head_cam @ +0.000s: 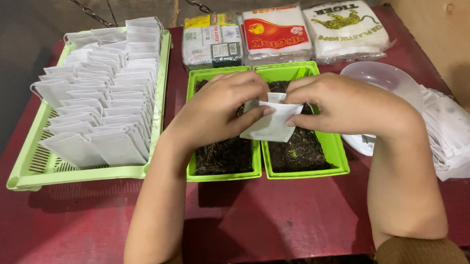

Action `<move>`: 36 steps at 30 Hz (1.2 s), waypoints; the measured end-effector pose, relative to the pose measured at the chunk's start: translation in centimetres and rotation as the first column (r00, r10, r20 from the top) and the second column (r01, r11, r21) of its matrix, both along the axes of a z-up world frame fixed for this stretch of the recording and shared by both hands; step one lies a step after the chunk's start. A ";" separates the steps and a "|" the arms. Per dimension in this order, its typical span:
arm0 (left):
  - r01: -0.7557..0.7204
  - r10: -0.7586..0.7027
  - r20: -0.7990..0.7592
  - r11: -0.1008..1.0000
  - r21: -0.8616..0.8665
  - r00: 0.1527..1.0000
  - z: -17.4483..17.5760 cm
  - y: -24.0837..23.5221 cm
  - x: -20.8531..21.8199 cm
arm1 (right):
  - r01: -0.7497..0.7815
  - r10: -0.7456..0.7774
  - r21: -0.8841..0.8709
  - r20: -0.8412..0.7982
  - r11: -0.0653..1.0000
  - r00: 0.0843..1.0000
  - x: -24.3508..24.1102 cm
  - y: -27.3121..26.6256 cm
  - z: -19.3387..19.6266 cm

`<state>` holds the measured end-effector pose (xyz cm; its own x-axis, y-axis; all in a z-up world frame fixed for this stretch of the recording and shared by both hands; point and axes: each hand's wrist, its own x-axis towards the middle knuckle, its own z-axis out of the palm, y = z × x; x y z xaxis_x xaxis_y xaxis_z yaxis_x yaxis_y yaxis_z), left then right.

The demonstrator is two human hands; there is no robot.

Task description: Filling small filter bags with tea leaves using a spoon and weighing them on a digital scale

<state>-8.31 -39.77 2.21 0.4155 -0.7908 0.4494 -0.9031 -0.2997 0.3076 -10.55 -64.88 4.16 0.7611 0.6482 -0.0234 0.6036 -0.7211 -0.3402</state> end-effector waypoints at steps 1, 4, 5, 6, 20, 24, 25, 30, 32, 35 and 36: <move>0.000 0.000 -0.001 1.000 0.000 1.000 -0.1 -0.1 0.0 | 0.000 0.000 0.000 -0.001 1.000 1.000 -0.1 0.0 0.0; 0.043 -0.043 0.031 0.999 -0.024 0.999 -0.1 -0.3 0.2 | 0.013 -0.013 -0.018 -0.020 1.000 1.000 0.0 -0.1 0.1; 0.082 -0.081 0.016 0.994 -0.075 0.997 -0.2 -0.4 0.2 | -0.022 0.022 0.035 0.002 0.999 1.000 0.2 -0.3 -0.1; 0.121 -0.122 0.001 0.985 -0.127 0.993 -0.3 -0.6 0.3 | -0.057 0.056 0.086 0.023 0.995 0.998 0.3 -0.5 -0.2; -0.008 -0.284 -0.538 0.879 -0.476 0.794 -3.7 -1.2 2.2 | -0.119 -0.011 0.451 0.275 0.884 0.961 -0.1 -0.6 0.0; -0.070 -0.273 -0.622 0.881 -0.469 0.734 -3.8 -1.5 2.3 | -0.174 0.035 0.404 0.328 0.898 0.944 0.2 -0.3 -0.1; -0.072 -0.271 -0.623 0.881 -0.468 0.734 -3.7 -1.3 2.1 | -0.175 0.036 0.405 0.327 0.898 0.944 0.2 -0.3 -0.3; -0.056 -0.159 -0.426 0.891 -0.450 0.890 -2.7 -0.6 1.5 | -0.177 0.052 0.369 0.324 0.913 0.945 0.5 -0.3 -0.6; -0.021 -0.129 -0.316 0.903 -0.429 0.940 -2.2 -0.4 1.2 | -0.194 0.074 0.350 0.327 0.917 0.942 1.0 -0.5 -1.1; -0.015 -0.021 -0.122 0.957 -0.289 0.992 -0.5 -0.2 0.2 | -0.190 0.079 0.321 0.328 0.928 0.941 1.0 -0.2 -0.9; -0.060 0.054 -0.041 0.983 -0.174 0.998 0.0 -0.1 -0.3 | -0.168 0.065 0.312 0.317 0.935 0.946 0.7 0.0 -0.8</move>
